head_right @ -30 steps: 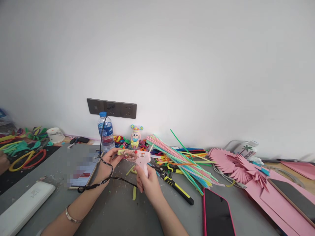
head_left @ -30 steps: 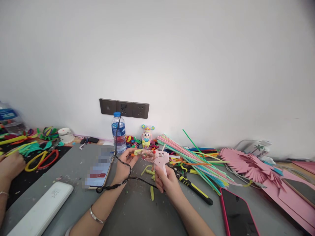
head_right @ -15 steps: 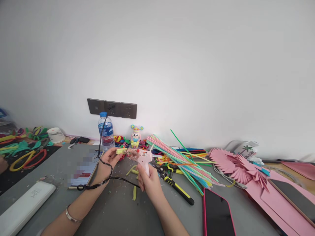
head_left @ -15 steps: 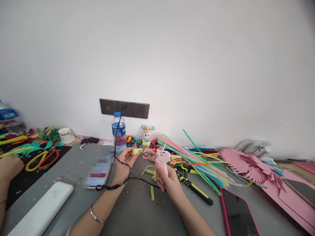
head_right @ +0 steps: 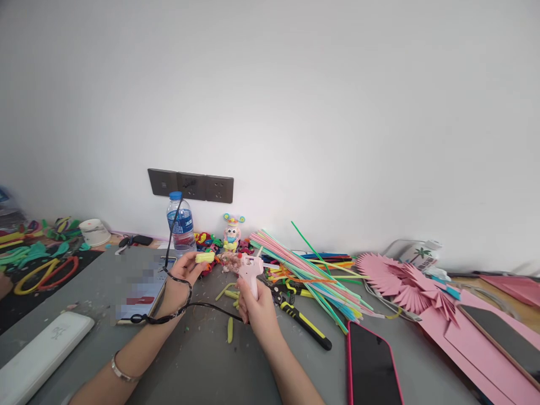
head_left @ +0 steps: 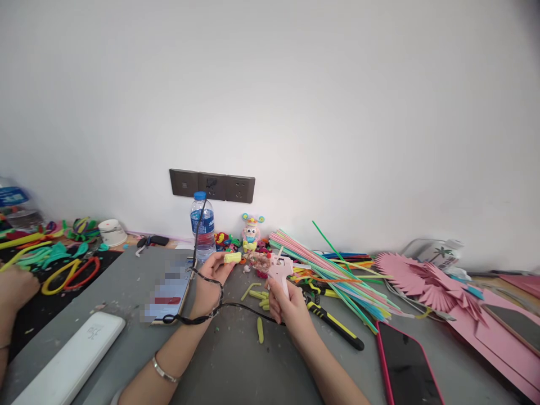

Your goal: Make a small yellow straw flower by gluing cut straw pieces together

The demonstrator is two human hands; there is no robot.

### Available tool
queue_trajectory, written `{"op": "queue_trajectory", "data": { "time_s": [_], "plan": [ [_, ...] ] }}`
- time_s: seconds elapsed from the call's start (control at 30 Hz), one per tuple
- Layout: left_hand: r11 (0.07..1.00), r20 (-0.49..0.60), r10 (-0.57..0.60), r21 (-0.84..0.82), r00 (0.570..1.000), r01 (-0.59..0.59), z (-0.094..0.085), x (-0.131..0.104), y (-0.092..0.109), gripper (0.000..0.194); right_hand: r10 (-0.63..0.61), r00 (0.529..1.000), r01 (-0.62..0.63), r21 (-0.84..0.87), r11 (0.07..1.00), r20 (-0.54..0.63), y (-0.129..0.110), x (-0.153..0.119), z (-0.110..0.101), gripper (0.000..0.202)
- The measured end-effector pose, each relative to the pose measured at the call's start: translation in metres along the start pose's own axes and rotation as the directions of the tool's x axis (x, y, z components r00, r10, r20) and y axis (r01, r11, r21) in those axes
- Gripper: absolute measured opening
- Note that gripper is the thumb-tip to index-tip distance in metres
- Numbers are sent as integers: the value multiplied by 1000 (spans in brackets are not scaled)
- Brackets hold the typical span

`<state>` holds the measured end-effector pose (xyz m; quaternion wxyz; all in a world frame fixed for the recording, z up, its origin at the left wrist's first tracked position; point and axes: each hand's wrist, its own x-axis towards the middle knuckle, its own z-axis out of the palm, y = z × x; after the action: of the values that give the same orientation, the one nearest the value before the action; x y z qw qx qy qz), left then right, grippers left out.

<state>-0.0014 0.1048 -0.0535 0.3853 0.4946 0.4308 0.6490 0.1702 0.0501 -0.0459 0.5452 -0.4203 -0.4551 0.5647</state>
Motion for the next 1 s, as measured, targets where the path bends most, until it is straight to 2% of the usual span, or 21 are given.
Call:
{"op": "queue_trajectory", "data": {
  "time_s": [0.33, 0.53, 0.63, 0.73, 0.83, 1.0],
  "plan": [
    [998, 167, -48, 40, 985, 42, 0, -3, 9, 26, -37, 999, 34, 88, 996, 36, 4, 0, 0, 46],
    [999, 157, -47, 26, 986, 44, -3, -1, 1, 25, -48, 997, 41, 117, 992, 53, 2, 0, 0, 45],
    [999, 138, -41, 19, 990, 38, -2, -1, -1, 30, -48, 997, 40, 121, 992, 66, 4, 0, 0, 44],
    [999, 124, 32, 32, 992, -36, 0, 0, -1, 33, -71, 994, 60, 130, 990, 84, 2, -2, 0, 43],
    [986, 74, 128, 102, 989, -135, 1, 1, -1, 28, -94, 985, 69, 171, 983, 142, -9, -7, 2, 42],
    [976, 30, 115, 181, 993, -119, 2, -1, -3, 25, -51, 971, -6, 233, 973, 235, -49, -26, 24, 36]
  ]
}}
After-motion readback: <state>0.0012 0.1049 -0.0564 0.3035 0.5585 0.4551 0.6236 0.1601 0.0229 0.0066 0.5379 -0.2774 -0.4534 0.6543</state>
